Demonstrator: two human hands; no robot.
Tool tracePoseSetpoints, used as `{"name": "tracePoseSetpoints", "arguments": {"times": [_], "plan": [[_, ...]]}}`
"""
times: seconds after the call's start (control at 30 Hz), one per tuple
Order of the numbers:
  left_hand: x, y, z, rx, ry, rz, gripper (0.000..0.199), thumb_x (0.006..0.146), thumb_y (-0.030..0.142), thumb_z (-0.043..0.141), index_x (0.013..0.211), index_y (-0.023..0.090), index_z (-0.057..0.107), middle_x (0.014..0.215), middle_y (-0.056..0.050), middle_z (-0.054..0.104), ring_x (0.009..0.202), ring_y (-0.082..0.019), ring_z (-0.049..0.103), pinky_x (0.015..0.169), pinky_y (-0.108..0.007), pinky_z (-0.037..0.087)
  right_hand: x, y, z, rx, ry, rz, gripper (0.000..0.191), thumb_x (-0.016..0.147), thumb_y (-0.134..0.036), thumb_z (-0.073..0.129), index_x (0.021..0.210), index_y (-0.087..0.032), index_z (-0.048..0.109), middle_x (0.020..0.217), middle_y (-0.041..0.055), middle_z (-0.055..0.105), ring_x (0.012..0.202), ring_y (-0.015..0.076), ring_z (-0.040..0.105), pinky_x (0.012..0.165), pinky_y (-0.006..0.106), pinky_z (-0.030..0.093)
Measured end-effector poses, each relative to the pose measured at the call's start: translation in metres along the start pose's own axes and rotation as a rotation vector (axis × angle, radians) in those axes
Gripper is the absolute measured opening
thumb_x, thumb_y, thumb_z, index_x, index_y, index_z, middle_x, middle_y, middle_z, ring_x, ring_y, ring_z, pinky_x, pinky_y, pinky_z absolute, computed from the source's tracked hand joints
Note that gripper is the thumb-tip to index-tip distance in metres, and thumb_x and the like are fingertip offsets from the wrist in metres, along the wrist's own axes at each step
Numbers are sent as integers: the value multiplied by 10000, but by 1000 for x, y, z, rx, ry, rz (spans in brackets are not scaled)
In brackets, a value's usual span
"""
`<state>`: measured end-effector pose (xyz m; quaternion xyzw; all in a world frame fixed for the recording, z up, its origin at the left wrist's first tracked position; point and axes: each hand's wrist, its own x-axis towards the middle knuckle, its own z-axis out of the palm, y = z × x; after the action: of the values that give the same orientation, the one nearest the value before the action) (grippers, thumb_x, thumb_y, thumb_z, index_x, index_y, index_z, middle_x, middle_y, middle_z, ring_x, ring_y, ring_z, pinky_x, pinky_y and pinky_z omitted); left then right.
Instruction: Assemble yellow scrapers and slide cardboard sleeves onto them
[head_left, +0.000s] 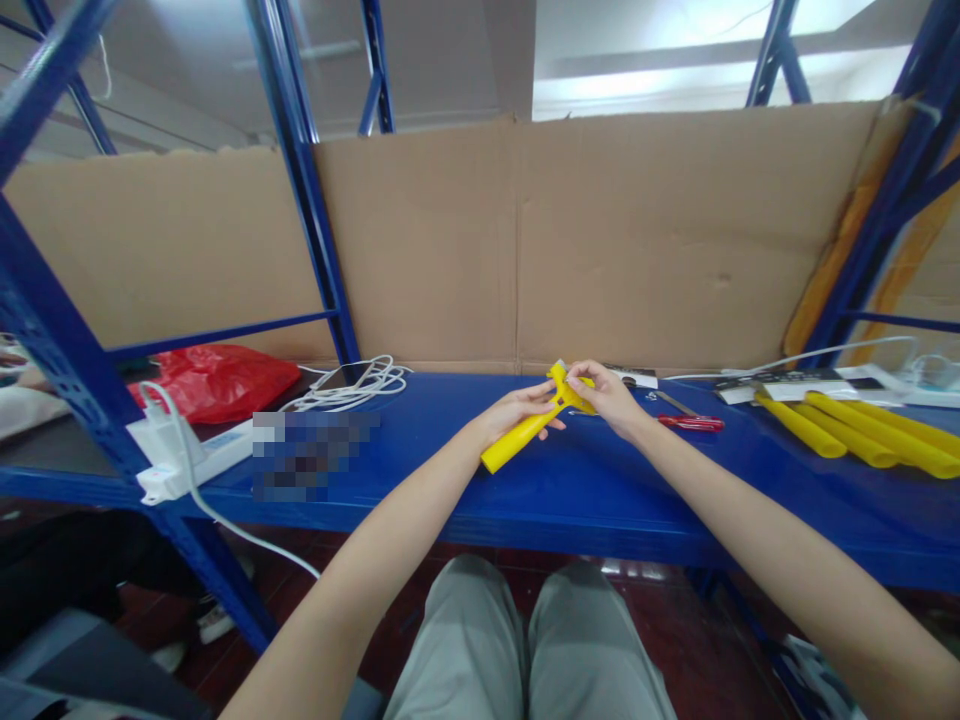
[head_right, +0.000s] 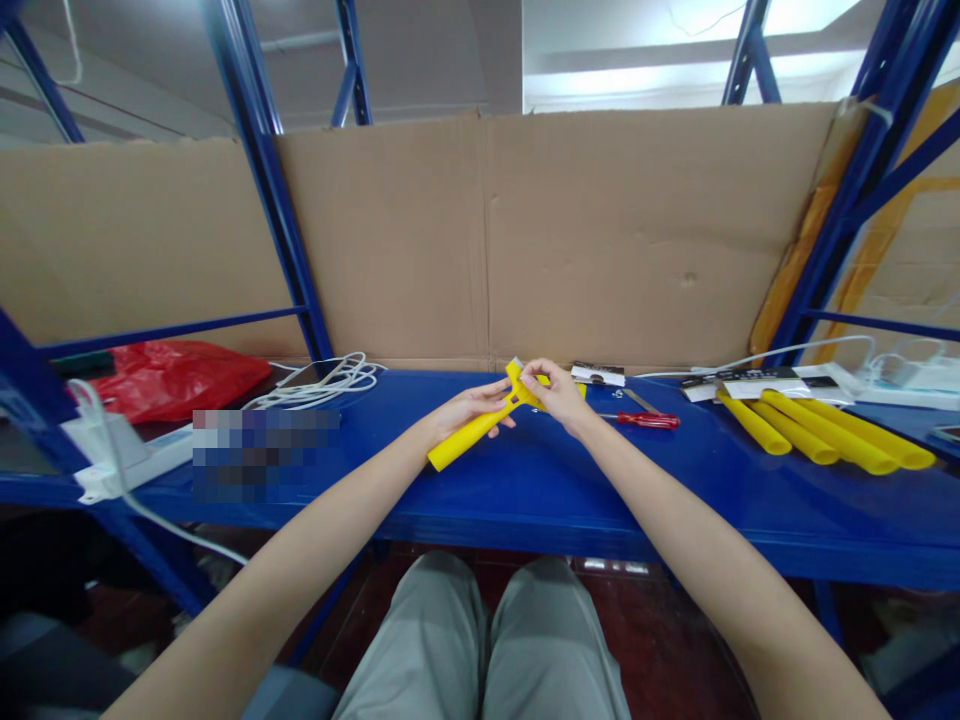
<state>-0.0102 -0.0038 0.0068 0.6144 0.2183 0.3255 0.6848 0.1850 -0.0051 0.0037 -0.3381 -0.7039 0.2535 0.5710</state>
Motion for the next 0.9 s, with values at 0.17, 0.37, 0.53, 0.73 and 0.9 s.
{"name": "tracePoseSetpoints", "arguments": {"times": [0.17, 0.37, 0.53, 0.73, 0.9], "plan": [[0, -1, -1, 8, -19, 3, 653, 837, 43, 620, 1459, 171, 468, 1271, -172, 634, 741, -164, 720, 531, -209, 518, -1, -2, 1, -21, -16, 0, 393, 711, -582, 703, 759, -222, 555, 826, 12, 585, 780, 166, 551, 760, 340, 498], [0, -2, -2, 14, -10, 5, 644, 835, 39, 619, 1449, 176, 480, 1253, -165, 645, 734, -163, 718, 527, -208, 514, -1, -3, -1, -62, -29, 2, 390, 721, -590, 676, 757, -224, 547, 832, 17, 595, 772, 167, 542, 751, 339, 473], [1, -3, -4, 15, -26, 9, 635, 836, 53, 644, 1437, 195, 496, 1232, -156, 657, 747, -165, 720, 535, -201, 513, -1, 0, -1, -83, -48, -5, 372, 739, -584, 651, 780, -230, 546, 823, 19, 597, 774, 172, 546, 731, 335, 464], [1, -3, -3, 29, -17, 4, 669, 828, 31, 627, 1457, 194, 471, 1269, -167, 640, 735, -165, 718, 516, -203, 505, 0, 9, 2, -5, 9, 68, 393, 695, -540, 708, 822, -241, 485, 855, 12, 605, 796, 166, 578, 743, 337, 495], [2, -5, -3, 53, 24, 3, 646, 813, 21, 646, 1422, 193, 515, 1186, -144, 681, 688, -146, 708, 490, -188, 479, 0, 13, 1, 58, 14, 147, 438, 660, -512, 767, 908, -241, 528, 1027, 64, 682, 916, 193, 642, 809, 361, 529]]}}
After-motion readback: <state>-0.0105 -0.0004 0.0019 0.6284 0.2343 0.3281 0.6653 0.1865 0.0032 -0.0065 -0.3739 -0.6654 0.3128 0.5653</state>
